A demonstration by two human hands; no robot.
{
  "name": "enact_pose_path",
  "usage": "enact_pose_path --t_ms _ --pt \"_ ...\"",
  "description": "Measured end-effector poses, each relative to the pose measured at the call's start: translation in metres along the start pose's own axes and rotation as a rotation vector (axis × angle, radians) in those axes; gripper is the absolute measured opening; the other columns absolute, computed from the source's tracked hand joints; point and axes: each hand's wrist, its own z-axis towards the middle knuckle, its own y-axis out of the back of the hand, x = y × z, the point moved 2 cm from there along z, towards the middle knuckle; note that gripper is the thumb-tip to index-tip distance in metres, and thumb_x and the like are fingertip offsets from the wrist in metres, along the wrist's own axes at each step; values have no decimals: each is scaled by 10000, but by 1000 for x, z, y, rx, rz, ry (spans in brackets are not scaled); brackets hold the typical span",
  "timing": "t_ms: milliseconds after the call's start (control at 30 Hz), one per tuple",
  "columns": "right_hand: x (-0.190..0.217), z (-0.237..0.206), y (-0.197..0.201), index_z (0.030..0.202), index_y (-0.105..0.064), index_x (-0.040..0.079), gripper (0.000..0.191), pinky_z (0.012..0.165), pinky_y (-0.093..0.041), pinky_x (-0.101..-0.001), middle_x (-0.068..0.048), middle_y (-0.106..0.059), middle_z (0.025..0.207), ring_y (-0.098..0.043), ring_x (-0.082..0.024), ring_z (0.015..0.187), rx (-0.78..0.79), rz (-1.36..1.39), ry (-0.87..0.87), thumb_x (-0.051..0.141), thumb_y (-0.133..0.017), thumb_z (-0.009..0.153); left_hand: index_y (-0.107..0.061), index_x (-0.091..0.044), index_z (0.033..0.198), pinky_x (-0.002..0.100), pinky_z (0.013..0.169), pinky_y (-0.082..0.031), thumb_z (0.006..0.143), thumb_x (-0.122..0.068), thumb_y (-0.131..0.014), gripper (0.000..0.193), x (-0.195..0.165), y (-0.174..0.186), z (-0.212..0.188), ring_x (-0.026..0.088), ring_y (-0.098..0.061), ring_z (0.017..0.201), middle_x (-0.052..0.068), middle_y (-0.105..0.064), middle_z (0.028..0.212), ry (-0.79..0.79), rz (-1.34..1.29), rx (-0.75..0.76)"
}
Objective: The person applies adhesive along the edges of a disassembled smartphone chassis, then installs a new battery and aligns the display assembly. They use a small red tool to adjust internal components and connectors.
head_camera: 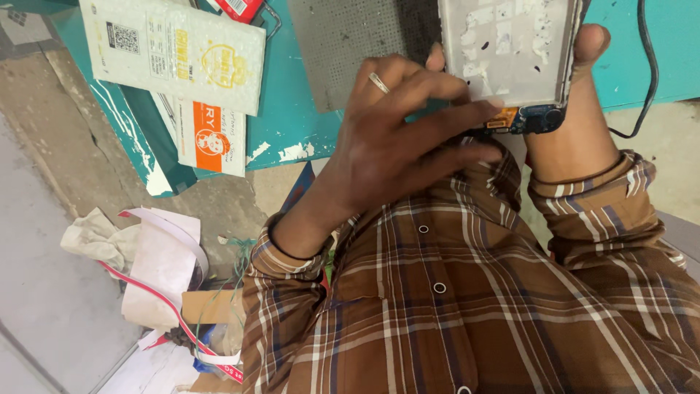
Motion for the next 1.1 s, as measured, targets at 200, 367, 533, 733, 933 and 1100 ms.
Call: enact_pose_path --t_ms 200,367,533,733,933,1100 --pt "-3 6 -12 1468 -575 70 863 709 -690 -490 -226 -638 1363 -669 -470 1150 -106 36 -13 589 -801 817 -754 -143 1126 410 867 -426 932 -297 -910 293 -5 -1 5 180 -586 955 -53 -639 1067 -46 150 -25" --pt "2 24 -30 1451 -576 59 805 850 -654 -549 -220 -631 1314 -665 -460 1169 -85 -8 -38 536 -806 844 -716 -111 1270 396 944 -458 970 -125 -773 306 -6 -1 0 182 -589 1053 2 -617 1180 -177 339 20" --pt "5 35 -39 1441 -525 -18 873 898 -635 -529 -342 -598 1325 -670 -441 1158 -97 -30 -91 561 -789 844 -709 -99 1284 398 990 -469 1017 -128 -715 268 -6 -9 -6 185 -566 1082 18 -606 1238 -309 666 43" --pt "7 27 -36 1466 -472 -66 980 890 -608 -484 -411 -525 1370 -651 -408 1138 -209 -125 -97 634 -753 841 -701 -103 1240 397 884 -509 1002 -162 -723 246 -2 -11 -10 184 -570 1028 22 -596 1204 -253 561 -4" --pt "5 24 -29 1450 -486 -55 965 735 -651 -430 -398 -533 1370 -654 -412 1198 -205 -142 -58 685 -703 870 -678 -71 1323 342 824 -514 987 -65 -726 340 5 -5 -10 181 -589 970 15 -554 1273 -143 244 21" --pt "4 27 -35 1391 -527 -5 891 810 -635 -473 -385 -535 1393 -655 -404 1161 -204 -171 -49 691 -693 862 -693 -54 1303 349 796 -499 974 -76 -722 331 4 -2 -9 187 -590 945 16 -568 1241 -96 201 26"
